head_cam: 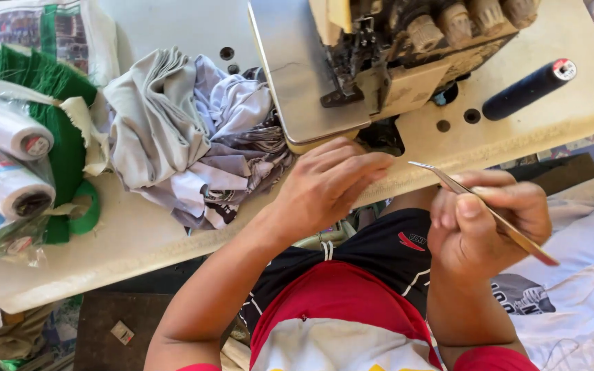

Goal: A worker uses tweezers and scissors to thread an industrial sewing machine on a factory floor.

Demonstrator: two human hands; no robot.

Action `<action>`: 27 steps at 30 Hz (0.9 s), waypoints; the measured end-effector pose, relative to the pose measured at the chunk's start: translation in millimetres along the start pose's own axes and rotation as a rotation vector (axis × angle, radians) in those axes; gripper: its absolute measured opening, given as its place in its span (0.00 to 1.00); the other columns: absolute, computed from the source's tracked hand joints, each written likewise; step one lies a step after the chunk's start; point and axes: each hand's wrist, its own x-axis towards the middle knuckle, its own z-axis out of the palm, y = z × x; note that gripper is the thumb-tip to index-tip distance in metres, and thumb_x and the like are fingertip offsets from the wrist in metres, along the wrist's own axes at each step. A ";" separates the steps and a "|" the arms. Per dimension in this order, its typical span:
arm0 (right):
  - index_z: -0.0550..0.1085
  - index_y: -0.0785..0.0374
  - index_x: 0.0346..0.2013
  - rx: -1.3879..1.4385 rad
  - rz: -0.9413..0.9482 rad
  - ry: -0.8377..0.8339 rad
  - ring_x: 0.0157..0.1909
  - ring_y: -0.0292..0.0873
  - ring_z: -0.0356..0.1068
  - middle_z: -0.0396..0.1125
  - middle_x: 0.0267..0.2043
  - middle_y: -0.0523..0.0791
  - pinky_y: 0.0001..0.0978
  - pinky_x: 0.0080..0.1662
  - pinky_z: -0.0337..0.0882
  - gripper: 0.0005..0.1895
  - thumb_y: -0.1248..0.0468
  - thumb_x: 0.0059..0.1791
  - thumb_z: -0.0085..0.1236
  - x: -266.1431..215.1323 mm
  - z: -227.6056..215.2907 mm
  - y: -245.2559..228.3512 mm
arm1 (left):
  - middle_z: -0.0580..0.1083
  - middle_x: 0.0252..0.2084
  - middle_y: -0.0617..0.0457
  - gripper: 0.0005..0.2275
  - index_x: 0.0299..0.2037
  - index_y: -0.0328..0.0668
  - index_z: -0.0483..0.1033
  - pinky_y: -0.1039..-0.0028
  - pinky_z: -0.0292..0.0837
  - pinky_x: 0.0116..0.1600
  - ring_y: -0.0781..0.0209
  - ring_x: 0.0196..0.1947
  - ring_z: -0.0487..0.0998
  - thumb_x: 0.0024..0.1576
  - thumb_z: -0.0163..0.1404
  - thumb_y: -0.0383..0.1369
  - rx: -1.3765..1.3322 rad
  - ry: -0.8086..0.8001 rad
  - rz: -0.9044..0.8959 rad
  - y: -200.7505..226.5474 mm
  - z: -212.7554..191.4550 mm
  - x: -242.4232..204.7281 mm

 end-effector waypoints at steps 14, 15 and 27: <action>0.72 0.80 0.49 -0.161 0.437 -0.463 0.11 0.33 0.60 0.71 0.29 0.60 0.25 0.15 0.62 0.15 0.66 0.56 0.59 65.2 55.5 50.5 | 0.64 0.26 0.50 0.07 0.47 0.33 0.78 0.64 0.79 0.43 0.49 0.27 0.73 0.63 0.49 0.19 0.027 0.146 0.172 1.4 33.9 -10.2; 0.70 0.80 0.51 -0.130 0.490 -0.508 0.10 0.34 0.60 0.71 0.30 0.59 0.25 0.15 0.63 0.16 0.70 0.54 0.61 67.9 60.0 47.7 | 0.64 0.26 0.49 0.06 0.46 0.32 0.78 0.63 0.79 0.42 0.48 0.27 0.73 0.63 0.48 0.19 0.021 0.151 0.183 2.6 33.4 -7.5; 0.83 0.68 0.38 -0.917 -0.290 -0.505 0.26 0.40 0.61 0.68 0.31 0.48 0.31 0.26 0.56 0.09 0.65 0.52 0.75 62.7 67.3 83.8 | 0.64 0.41 0.48 0.09 0.46 0.47 0.86 0.59 0.64 0.43 0.48 0.42 0.63 0.59 0.61 0.39 0.672 -0.014 -0.447 -78.1 -43.5 31.7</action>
